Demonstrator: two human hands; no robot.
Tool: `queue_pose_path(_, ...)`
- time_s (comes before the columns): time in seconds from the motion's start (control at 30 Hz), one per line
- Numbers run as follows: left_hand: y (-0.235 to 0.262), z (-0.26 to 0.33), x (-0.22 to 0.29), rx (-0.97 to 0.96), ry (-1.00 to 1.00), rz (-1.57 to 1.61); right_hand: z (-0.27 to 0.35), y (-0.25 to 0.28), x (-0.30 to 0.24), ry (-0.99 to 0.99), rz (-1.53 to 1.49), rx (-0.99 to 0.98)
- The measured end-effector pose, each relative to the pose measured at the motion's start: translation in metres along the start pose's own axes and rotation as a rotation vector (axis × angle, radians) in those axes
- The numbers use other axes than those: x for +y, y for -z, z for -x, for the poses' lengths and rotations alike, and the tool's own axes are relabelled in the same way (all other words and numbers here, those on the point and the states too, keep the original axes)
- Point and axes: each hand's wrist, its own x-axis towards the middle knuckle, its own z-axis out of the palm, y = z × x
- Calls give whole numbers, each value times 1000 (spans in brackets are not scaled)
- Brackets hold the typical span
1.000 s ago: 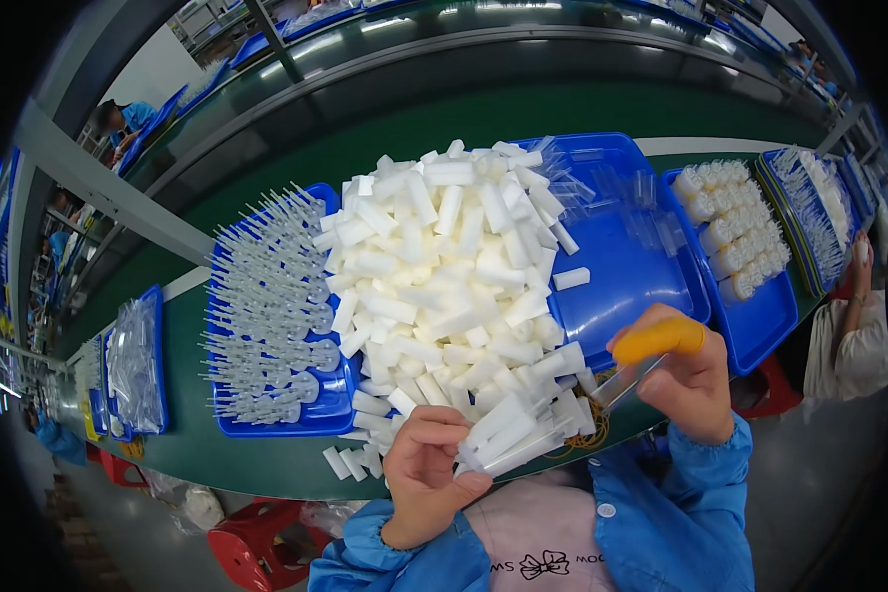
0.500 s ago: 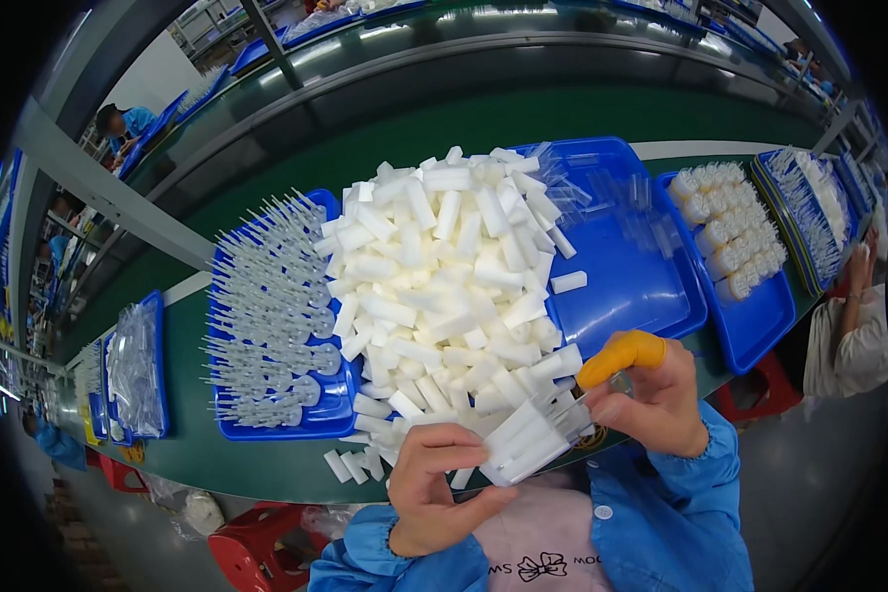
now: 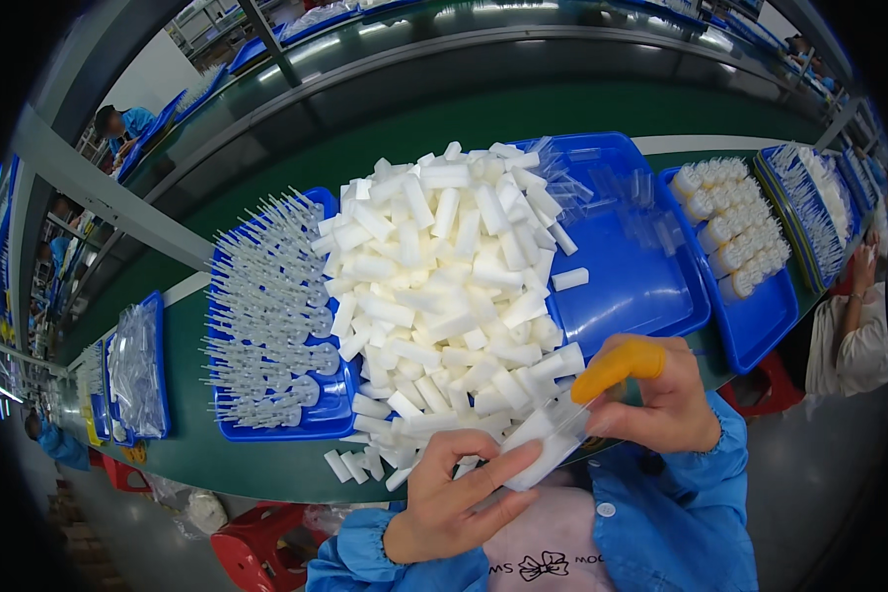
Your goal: The person assembles cotton swabs by inserting white cotton tips into clear plastic sticks. They use a yellow tool to push the cotton into the sticks and then secure the bundle with a rubber band. The finished swabs are placed into a blue tray.
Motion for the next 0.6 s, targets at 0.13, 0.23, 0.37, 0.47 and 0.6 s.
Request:
queue_pose_path(0.13,2,-1,4,8,79,33,-4,0,0,13,20,-76)
queue_pose_path(0.23,-6,-5,5,254,155,208,-1,-9,3,83,79,39)
queue_pose_path(0.37,-5,-2,-12,341,187,354,2,-6,6,-6,-18,72)
queue_pose_path(0.47,-12,4,-17,330,315,550,1,-12,10,-10,-113,199)
queue_pose_path(0.6,-12,10,-21,291,237,758,10,-15,17,56,-73,262)
